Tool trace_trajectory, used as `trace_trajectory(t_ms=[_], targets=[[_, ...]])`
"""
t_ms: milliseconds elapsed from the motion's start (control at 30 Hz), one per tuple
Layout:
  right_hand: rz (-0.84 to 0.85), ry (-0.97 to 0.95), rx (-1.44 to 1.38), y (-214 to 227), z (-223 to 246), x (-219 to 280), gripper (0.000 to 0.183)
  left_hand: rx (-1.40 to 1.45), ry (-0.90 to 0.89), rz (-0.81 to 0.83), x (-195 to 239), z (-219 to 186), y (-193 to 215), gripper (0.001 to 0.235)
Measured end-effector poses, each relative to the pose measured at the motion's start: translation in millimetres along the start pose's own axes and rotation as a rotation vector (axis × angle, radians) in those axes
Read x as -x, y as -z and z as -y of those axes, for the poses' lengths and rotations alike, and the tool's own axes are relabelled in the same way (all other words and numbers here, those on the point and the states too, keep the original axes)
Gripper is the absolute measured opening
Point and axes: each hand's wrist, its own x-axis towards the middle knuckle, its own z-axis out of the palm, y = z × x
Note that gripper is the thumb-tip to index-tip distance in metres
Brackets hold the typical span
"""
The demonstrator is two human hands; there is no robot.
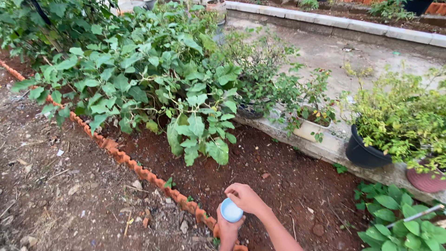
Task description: The person applies small granules from a container to the soil around several plants by hand, moving along a garden path and reaching into garden beds and pots.
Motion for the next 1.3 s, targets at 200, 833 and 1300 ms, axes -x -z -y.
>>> trace_trajectory(t_ms=[200,833,1300], targets=[[0.175,-0.047,0.192,-14.7,-7.4,65.6,0.019,0.004,-0.138,-0.039,39.2,-2.9,-18.9,0.084],[0.278,-0.094,0.439,-12.3,-60.1,239.7,0.026,-0.109,-0.082,0.039,222.1,17.6,-58.6,0.086],[0.493,0.061,0.554,-94.0,2.1,233.3,0.028,-0.094,-0.058,-0.273,261.3,-26.8,27.5,0.084]])
